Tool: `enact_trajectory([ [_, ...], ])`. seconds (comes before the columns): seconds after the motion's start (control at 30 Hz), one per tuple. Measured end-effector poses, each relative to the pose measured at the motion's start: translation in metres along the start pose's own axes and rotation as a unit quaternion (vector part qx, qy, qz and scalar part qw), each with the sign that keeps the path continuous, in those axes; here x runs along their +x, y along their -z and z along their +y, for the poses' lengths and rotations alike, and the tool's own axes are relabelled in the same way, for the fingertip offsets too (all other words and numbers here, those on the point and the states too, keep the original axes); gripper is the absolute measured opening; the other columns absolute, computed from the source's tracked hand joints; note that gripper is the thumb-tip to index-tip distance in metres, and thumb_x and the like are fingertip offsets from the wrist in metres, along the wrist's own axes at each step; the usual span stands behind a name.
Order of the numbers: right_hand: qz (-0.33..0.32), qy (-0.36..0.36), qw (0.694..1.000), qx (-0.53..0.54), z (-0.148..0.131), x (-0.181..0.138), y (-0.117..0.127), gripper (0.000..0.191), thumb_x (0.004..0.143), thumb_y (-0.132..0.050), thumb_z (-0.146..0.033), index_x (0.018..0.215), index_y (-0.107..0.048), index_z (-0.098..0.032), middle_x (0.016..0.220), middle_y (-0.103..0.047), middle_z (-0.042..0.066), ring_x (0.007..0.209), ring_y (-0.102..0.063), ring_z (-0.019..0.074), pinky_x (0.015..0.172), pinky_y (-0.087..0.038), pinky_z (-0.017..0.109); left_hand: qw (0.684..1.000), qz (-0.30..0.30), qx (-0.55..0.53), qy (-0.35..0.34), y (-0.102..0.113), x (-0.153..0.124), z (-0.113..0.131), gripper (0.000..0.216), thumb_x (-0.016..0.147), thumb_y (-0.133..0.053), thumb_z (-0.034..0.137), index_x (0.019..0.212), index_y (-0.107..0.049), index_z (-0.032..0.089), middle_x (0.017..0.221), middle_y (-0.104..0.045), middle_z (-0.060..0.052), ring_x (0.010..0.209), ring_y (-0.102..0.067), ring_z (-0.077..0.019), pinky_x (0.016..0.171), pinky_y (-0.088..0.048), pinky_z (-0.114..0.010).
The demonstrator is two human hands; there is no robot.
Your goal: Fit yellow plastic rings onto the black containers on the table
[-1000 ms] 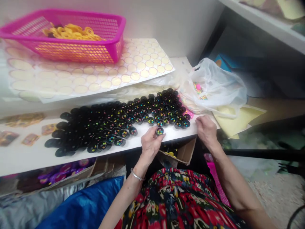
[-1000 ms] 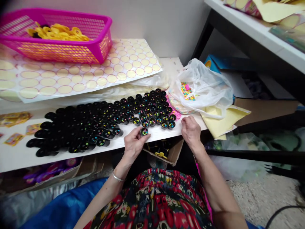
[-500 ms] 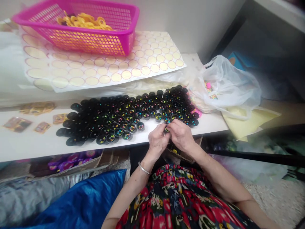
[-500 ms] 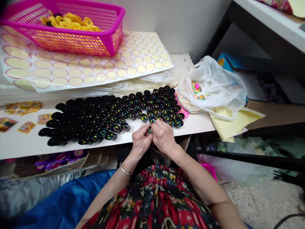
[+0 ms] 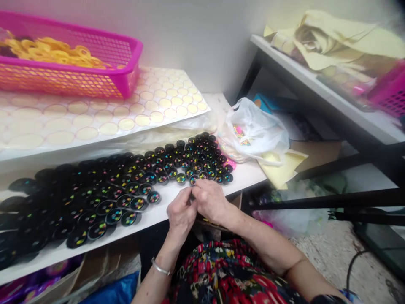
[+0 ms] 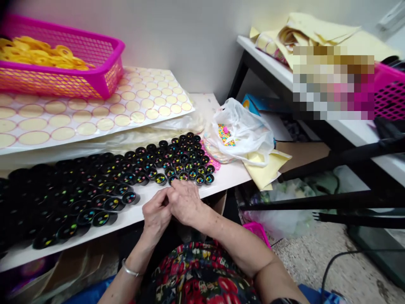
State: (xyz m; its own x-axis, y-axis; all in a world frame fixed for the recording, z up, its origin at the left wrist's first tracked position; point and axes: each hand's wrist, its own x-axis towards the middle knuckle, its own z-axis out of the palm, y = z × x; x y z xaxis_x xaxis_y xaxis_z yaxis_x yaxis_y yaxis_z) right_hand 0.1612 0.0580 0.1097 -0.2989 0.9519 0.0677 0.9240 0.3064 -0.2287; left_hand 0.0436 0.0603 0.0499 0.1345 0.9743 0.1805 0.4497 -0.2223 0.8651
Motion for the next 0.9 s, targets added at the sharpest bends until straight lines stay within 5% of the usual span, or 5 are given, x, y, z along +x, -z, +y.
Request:
enact_trajectory([
  [0.27, 0.066, -0.046, 0.960, 0.268, 0.025, -0.002, 0.014, 0.014, 0.080, -0.052, -0.015, 0.076, -0.065, -0.017, 0.074, -0.058, 0.001, 0.070, -0.054, 0.0111, 0.064, -0.040, 0.021, 1.000, 0.011, 0.019, -0.009, -0.004, 0.000, -0.006, 0.026, 0.074, -0.058, 0.029, 0.098, -0.062, 0.019, 0.075, -0.058, 0.003, 0.053, -0.045, -0.0069, 0.055, -0.039, -0.019],
  [0.43, 0.267, -0.228, 0.912, 0.214, 0.123, 0.033, 0.046, 0.016, 0.078, -0.052, -0.021, 0.077, -0.066, -0.016, 0.077, -0.064, 0.003, 0.076, -0.057, 0.0148, 0.073, -0.042, 0.025, 0.999, 0.017, 0.030, -0.004, -0.005, 0.001, -0.013, 0.030, 0.072, -0.062, 0.039, 0.095, -0.063, 0.019, 0.069, -0.054, 0.004, 0.052, -0.045, -0.0070, 0.053, -0.039, -0.018],
  [0.5, 0.268, -0.328, 0.900, 0.102, 0.168, 0.053, 0.057, 0.020, 0.077, -0.048, -0.019, 0.079, -0.068, -0.016, 0.082, -0.066, 0.006, 0.082, -0.057, 0.0172, 0.074, -0.040, 0.026, 0.999, 0.021, 0.030, 0.000, -0.005, 0.001, -0.015, 0.031, 0.071, -0.063, 0.040, 0.094, -0.063, 0.019, 0.065, -0.053, 0.004, 0.052, -0.045, -0.0072, 0.053, -0.040, -0.018],
  [0.6, 0.228, -0.337, 0.908, 0.097, 0.212, 0.074, 0.059, 0.019, 0.068, -0.050, -0.012, 0.066, -0.068, -0.015, 0.069, -0.065, 0.005, 0.072, -0.057, 0.0175, 0.065, -0.038, 0.025, 0.999, 0.034, 0.026, 0.007, -0.005, 0.001, -0.016, 0.033, 0.070, -0.064, 0.042, 0.094, -0.063, 0.019, 0.062, -0.051, 0.005, 0.050, -0.045, -0.0074, 0.052, -0.040, -0.018],
  [0.9, 0.285, -0.310, 0.898, 0.128, 0.216, 0.071, 0.040, 0.019, 0.071, -0.046, -0.019, 0.068, -0.065, -0.016, 0.072, -0.063, 0.003, 0.072, -0.055, 0.0155, 0.067, -0.038, 0.025, 0.999, 0.042, 0.018, 0.012, -0.002, 0.003, -0.009, 0.034, 0.067, -0.066, 0.041, 0.090, -0.064, 0.016, 0.057, -0.048, 0.005, 0.048, -0.045, -0.0075, 0.051, -0.041, -0.019],
])
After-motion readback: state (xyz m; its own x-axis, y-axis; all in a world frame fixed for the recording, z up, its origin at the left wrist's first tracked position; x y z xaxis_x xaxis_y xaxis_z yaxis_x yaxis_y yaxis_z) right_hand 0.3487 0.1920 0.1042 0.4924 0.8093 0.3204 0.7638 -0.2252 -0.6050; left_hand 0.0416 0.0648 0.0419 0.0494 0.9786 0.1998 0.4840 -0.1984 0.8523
